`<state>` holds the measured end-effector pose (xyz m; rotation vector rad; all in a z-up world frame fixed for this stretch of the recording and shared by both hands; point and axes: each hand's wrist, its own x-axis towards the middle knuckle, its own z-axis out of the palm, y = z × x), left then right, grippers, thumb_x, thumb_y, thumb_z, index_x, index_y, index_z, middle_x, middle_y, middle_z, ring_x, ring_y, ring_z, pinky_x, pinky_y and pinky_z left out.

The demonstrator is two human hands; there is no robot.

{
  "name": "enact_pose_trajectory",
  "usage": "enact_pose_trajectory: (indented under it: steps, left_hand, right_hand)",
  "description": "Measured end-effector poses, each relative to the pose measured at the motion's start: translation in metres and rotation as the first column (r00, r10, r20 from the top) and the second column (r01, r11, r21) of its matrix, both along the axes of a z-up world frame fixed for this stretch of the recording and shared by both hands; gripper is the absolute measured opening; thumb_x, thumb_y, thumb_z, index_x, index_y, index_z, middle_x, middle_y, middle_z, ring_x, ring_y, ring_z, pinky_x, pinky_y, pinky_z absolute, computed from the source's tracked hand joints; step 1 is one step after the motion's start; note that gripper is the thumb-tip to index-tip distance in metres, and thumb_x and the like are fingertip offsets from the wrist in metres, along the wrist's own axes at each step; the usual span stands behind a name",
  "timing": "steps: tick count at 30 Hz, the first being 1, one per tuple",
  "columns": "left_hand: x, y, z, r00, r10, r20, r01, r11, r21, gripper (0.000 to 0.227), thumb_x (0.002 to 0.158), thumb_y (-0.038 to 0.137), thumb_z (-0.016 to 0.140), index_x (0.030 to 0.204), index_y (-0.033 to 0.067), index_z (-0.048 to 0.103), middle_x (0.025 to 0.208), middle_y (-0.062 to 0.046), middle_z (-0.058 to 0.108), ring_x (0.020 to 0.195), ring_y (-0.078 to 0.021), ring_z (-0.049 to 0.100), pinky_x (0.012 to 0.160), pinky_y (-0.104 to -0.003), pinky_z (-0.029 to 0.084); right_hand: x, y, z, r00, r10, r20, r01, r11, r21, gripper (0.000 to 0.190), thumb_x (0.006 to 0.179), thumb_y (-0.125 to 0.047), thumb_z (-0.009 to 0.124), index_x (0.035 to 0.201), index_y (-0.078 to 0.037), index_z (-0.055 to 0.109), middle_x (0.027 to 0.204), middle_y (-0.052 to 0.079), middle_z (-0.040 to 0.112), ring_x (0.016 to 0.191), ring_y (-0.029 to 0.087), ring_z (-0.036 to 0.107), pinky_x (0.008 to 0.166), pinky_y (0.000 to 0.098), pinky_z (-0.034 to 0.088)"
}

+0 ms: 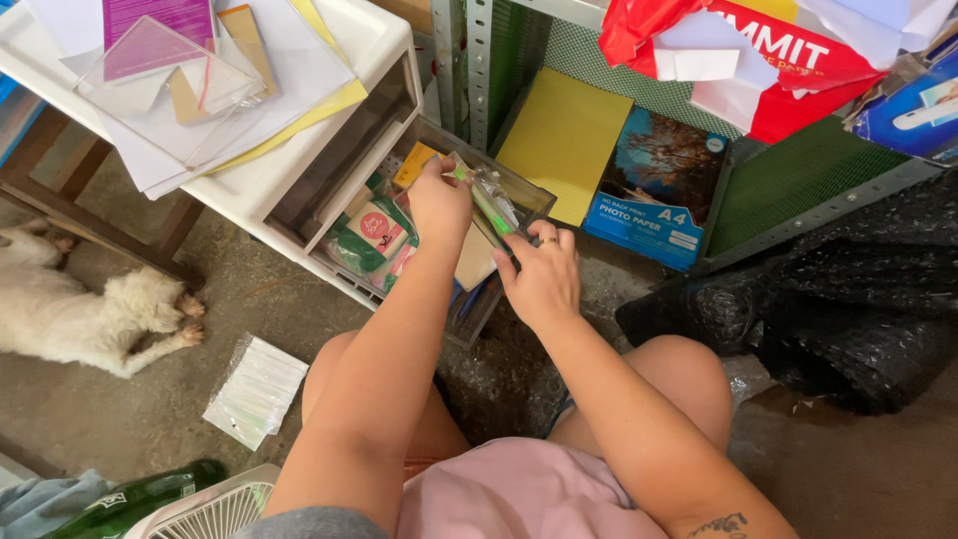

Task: The person sits on the floor and organizes stationery items. They open a package of colorful highlighters, remove them one by one, and place them into a clear plastic drawer organizer. A small white dog is visible sleeping on the floor nearby.

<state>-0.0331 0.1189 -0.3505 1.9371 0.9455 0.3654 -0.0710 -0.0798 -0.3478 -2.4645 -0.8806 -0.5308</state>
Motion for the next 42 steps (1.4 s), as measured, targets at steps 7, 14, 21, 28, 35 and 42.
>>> enact_pose_trajectory:
  steps: [7, 14, 21, 28, 35, 42]
  left_hand:
    - [0.007, -0.009, -0.007, 0.999, 0.016, -0.052, -0.011, 0.996, 0.090, 0.034, 0.091, 0.020, 0.078, 0.123, 0.0129, 0.071, 0.092, -0.002, 0.075, 0.102, -0.0227, 0.075, 0.096, -0.042, 0.059]
    - [0.011, -0.009, -0.015, 0.997, -0.003, -0.082, 0.018, 0.984, 0.177, 0.037, 0.091, 0.022, 0.079, 0.125, 0.0096, 0.072, 0.095, -0.007, 0.075, 0.103, -0.0281, 0.075, 0.093, -0.044, 0.061]
    - [0.006, -0.013, -0.006, 0.997, -0.033, -0.074, 0.047, 0.978, 0.201, 0.044, 0.091, 0.021, 0.077, 0.132, 0.0058, 0.069, 0.095, -0.008, 0.074, 0.105, -0.0277, 0.074, 0.096, -0.043, 0.060]
    - [0.005, -0.012, -0.012, 0.997, -0.050, -0.065, 0.065, 0.968, 0.240, 0.048, 0.088, 0.021, 0.079, 0.132, 0.0021, 0.069, 0.096, -0.008, 0.072, 0.105, -0.0291, 0.073, 0.096, -0.043, 0.059]
    - [0.000, -0.015, -0.016, 0.997, -0.056, -0.052, 0.068, 0.961, 0.267, 0.046, 0.085, 0.025, 0.077, 0.126, 0.0057, 0.074, 0.100, -0.009, 0.076, 0.106, -0.0313, 0.074, 0.096, -0.044, 0.059]
    - [0.000, -0.010, -0.031, 0.999, -0.046, -0.007, 0.046, 0.974, 0.223, 0.046, 0.082, 0.024, 0.078, 0.125, 0.0081, 0.075, 0.105, -0.011, 0.078, 0.107, -0.0310, 0.074, 0.099, -0.045, 0.058]
  right_hand:
    - [0.003, 0.003, -0.012, 0.996, -0.051, -0.071, 0.046, 0.996, -0.079, 0.043, 0.098, -0.056, 0.058, 0.109, -0.020, 0.078, 0.116, 0.006, 0.057, 0.108, 0.032, 0.056, 0.084, 0.0447, 0.050]
    - [0.003, 0.009, -0.011, 0.989, -0.064, -0.136, 0.047, 0.991, -0.126, 0.046, 0.099, -0.056, 0.056, 0.115, -0.018, 0.077, 0.118, 0.005, 0.057, 0.111, 0.030, 0.053, 0.087, 0.0451, 0.046]
    - [0.005, 0.011, -0.013, 0.989, -0.064, -0.130, 0.045, 0.989, -0.141, 0.052, 0.098, -0.060, 0.053, 0.117, -0.017, 0.076, 0.116, 0.005, 0.055, 0.111, 0.029, 0.051, 0.087, 0.0442, 0.044]
    - [0.005, 0.011, -0.014, 0.989, -0.062, -0.133, 0.042, 0.988, -0.151, 0.050, 0.098, -0.058, 0.054, 0.116, -0.016, 0.075, 0.118, 0.004, 0.054, 0.113, 0.028, 0.049, 0.089, 0.0435, 0.043]
    - [0.005, 0.010, -0.011, 0.990, -0.054, -0.132, 0.033, 0.987, -0.156, 0.049, 0.096, -0.057, 0.056, 0.117, -0.016, 0.074, 0.118, 0.004, 0.054, 0.113, 0.027, 0.050, 0.087, 0.0430, 0.043]
    - [0.003, 0.010, -0.013, 0.993, -0.049, -0.107, 0.033, 0.989, -0.145, 0.047, 0.096, -0.056, 0.058, 0.116, -0.017, 0.074, 0.118, 0.005, 0.055, 0.115, 0.029, 0.051, 0.087, 0.0449, 0.044]
